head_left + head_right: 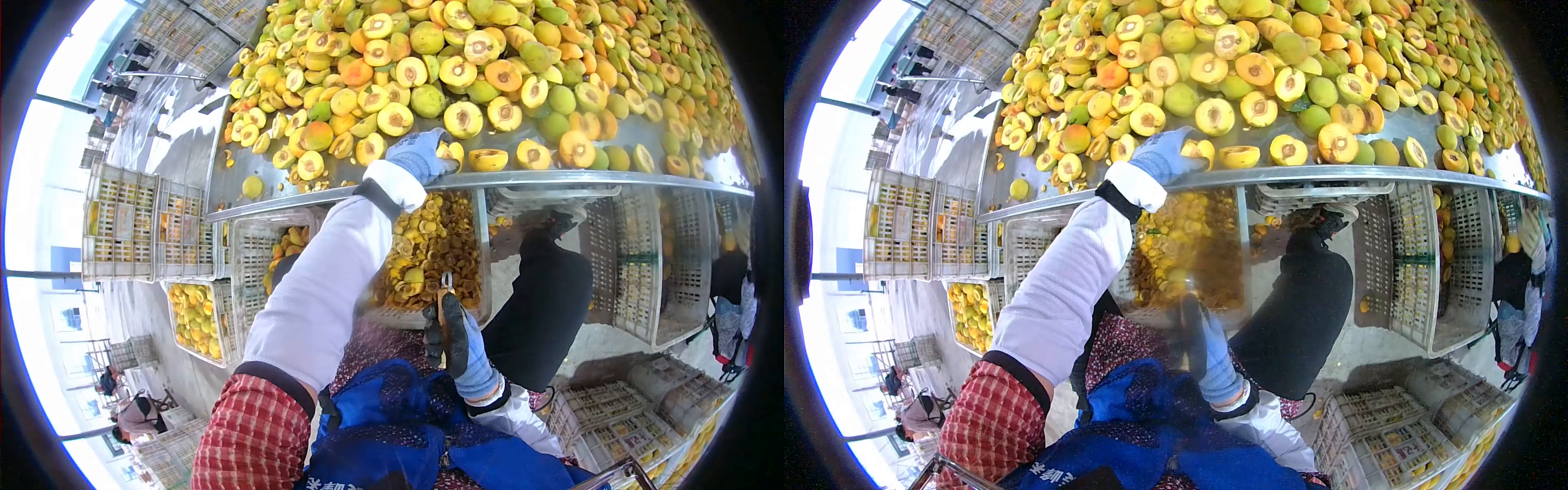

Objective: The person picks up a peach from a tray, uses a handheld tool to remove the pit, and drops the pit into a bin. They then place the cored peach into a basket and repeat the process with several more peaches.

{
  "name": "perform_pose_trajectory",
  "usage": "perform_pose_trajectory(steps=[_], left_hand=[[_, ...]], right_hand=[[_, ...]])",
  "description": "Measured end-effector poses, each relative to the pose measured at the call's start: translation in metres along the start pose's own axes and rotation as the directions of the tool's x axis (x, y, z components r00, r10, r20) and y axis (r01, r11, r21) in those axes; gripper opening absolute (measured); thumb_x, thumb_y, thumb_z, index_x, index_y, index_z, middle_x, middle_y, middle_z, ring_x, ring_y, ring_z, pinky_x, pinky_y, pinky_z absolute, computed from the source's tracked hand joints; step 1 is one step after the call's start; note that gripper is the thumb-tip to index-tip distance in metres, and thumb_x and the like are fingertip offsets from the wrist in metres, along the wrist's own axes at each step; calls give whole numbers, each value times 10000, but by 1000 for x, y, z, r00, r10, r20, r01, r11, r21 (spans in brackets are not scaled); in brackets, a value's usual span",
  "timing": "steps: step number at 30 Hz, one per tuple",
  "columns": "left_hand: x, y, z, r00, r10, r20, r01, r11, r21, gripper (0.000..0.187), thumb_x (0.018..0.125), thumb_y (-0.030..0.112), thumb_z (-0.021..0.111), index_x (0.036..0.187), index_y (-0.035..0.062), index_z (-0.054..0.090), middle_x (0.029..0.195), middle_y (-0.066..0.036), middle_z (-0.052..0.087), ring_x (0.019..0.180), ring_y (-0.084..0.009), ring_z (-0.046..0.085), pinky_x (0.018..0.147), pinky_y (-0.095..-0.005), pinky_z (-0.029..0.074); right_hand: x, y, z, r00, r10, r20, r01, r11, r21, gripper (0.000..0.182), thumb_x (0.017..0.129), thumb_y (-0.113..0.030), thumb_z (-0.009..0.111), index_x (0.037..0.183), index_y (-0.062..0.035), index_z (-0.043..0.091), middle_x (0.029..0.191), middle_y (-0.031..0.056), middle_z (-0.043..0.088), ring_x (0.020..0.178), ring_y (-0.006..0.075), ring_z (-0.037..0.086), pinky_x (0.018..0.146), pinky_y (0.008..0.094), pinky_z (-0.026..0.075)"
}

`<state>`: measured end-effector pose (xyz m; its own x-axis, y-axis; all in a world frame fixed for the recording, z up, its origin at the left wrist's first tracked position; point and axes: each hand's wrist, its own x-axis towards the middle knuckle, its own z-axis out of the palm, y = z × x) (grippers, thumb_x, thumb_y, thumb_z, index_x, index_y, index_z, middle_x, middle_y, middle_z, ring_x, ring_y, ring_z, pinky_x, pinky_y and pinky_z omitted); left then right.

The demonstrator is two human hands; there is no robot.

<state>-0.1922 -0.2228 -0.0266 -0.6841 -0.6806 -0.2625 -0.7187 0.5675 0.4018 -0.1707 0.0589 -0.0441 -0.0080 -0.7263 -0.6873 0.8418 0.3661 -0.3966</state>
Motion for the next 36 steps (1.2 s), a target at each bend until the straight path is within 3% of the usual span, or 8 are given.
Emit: perform_pose_trajectory(steps=[5, 7, 9, 11, 13, 15, 23, 36], left_hand=[[-39, 25, -8, 934, -81, -349, -36, 948, -316, 432, 716, 199, 687, 1065, 52, 479, 938, -141, 616, 904, -266, 600, 773, -346, 475], [-69, 19, 11, 890, -53, -453, -373, 486, -790, 381, 744, 58, 656, 1070, 25, 462, 950, -93, 592, 863, -177, 586, 742, -282, 477], [-115, 26, 13, 973, -140, -185, -148, 240, -959, 366, 757, -26, 625, 1075, 7, 447, 989, -66, 550, 876, -120, 537, 750, -244, 462], [-147, 29, 27, 951, -97, -295, -218, 468, -856, 446, 795, 43, 630, 1183, -10, 416, 1031, -66, 531, 927, -113, 504, 792, -246, 439], [-173, 38, 33, 946, -166, -278, -191, 407, -893, 415, 856, 98, 577, 1223, -12, 418, 1039, -61, 535, 924, -109, 503, 796, -242, 433], [-193, 34, 41, 986, -100, -135, -122, 125, -985, 380, 926, 264, 471, 1176, -22, 474, 1036, -76, 556, 917, -125, 531, 803, -248, 437], [-233, 30, 48, 969, -144, -198, -219, -145, -965, 396, 931, 287, 441, 1144, -46, 475, 981, -106, 585, 849, -155, 578, 749, -262, 464], [-247, 29, 34, 972, -153, -178, -36, 651, -758, 253, 908, 159, 454, 1019, -27, 585, 914, -66, 612, 827, -98, 549, 756, -225, 434]], right_hand=[[4, -7, -10, 987, -157, -35, 159, 985, 63, 372, 888, -459, 467, 856, -93, 518, 572, 5, 470, 424, 117, 442, 348, 244, 361], [-4, -19, -7, 970, -236, -53, 238, 970, 45, 359, 893, -442, 469, 855, -88, 513, 577, 8, 477, 433, 114, 456, 351, 244, 372], [-16, -32, -3, 964, -262, 34, 264, 962, -67, 262, 942, -186, 415, 1127, -8, 467, 813, 54, 510, 648, 78, 497, 567, 201, 413], [-4, -8, -18, 885, -445, 136, 456, 772, -443, 311, 922, -164, 436, 1173, 20, 423, 840, 123, 525, 668, 148, 532, 589, 274, 446], [0, 8, -15, 577, -769, 275, 721, 321, -614, 327, 895, -150, 469, 1163, 33, 428, 870, 193, 538, 672, 270, 559, 618, 371, 462], [-32, -25, 16, 575, -694, 432, 630, 39, -776, 345, 831, -123, 513, 1129, 42, 458, 861, 263, 544, 737, 414, 553, 644, 421, 453], [-54, -20, 31, 641, -640, 423, 533, -26, -846, 233, 765, -136, 570, 956, -23, 501, 700, 190, 521, 627, 380, 550, 535, 427, 432], [-51, 20, 23, 603, -653, 459, 652, 70, -755, 408, 798, -141, 520, 1148, 45, 426, 695, 236, 553, 627, 384, 574, 534, 435, 442]])
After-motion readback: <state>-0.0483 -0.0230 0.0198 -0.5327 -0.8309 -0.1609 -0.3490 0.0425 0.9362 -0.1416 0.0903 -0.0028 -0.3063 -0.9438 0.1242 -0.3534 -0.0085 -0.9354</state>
